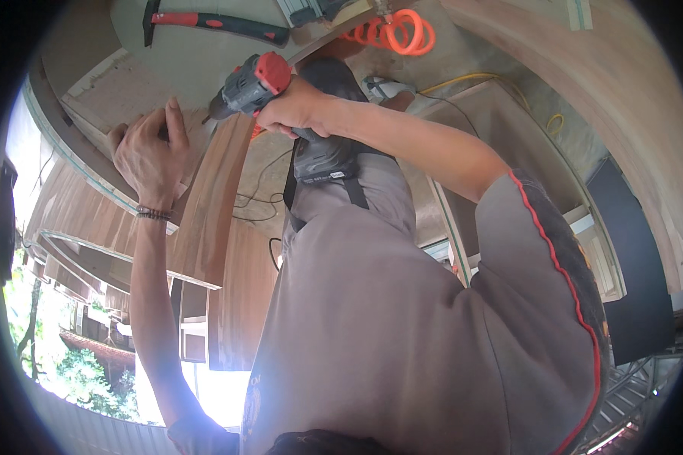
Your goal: The person uses a cordless drill to fasten screws into a curved wooden structure. They then pick up a small wooden block and position it against the curved frame, securing it in place with a nail gun.
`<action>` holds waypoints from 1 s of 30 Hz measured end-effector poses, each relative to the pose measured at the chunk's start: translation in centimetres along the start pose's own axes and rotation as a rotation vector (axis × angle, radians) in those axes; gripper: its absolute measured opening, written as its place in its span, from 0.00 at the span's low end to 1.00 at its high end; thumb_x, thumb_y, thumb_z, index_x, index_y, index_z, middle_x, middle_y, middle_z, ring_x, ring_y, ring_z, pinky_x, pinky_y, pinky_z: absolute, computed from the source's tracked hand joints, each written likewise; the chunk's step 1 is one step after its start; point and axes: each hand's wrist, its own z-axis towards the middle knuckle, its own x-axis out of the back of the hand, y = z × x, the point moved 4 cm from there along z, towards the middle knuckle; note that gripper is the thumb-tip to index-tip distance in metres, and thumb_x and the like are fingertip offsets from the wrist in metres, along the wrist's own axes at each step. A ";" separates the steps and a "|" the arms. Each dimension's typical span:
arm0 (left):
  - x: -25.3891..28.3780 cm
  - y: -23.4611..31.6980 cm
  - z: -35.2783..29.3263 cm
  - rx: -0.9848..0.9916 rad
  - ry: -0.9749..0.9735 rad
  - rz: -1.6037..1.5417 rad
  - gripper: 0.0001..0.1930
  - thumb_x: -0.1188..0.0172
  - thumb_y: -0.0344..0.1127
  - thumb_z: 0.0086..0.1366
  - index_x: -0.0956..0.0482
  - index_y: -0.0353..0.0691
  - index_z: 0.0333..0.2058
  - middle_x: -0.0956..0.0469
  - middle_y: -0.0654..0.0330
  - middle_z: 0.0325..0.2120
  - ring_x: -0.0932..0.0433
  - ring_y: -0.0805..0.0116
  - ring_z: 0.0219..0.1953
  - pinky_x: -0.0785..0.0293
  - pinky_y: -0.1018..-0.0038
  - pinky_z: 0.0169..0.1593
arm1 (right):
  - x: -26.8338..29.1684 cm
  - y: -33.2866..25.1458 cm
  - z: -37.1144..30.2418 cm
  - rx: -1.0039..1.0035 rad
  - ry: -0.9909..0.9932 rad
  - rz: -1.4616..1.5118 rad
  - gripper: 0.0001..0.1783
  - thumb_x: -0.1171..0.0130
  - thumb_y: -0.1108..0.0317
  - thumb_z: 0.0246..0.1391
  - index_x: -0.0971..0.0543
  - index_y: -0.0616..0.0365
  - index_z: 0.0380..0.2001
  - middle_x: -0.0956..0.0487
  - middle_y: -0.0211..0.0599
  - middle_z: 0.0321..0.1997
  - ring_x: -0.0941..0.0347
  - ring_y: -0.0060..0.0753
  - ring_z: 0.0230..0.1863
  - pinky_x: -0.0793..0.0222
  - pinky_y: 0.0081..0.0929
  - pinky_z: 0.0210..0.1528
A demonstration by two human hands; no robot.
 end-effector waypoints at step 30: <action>0.6 -1.7 -0.4 0.263 0.107 -0.051 0.08 0.34 0.40 0.52 0.11 0.46 0.28 0.13 0.66 0.34 0.22 0.66 0.49 0.28 0.71 0.57 | 6.2 -3.0 -14.5 0.060 0.175 -0.546 0.17 0.34 0.79 0.47 0.22 0.60 0.43 0.17 0.40 0.39 0.23 0.31 0.27 0.26 0.29 0.32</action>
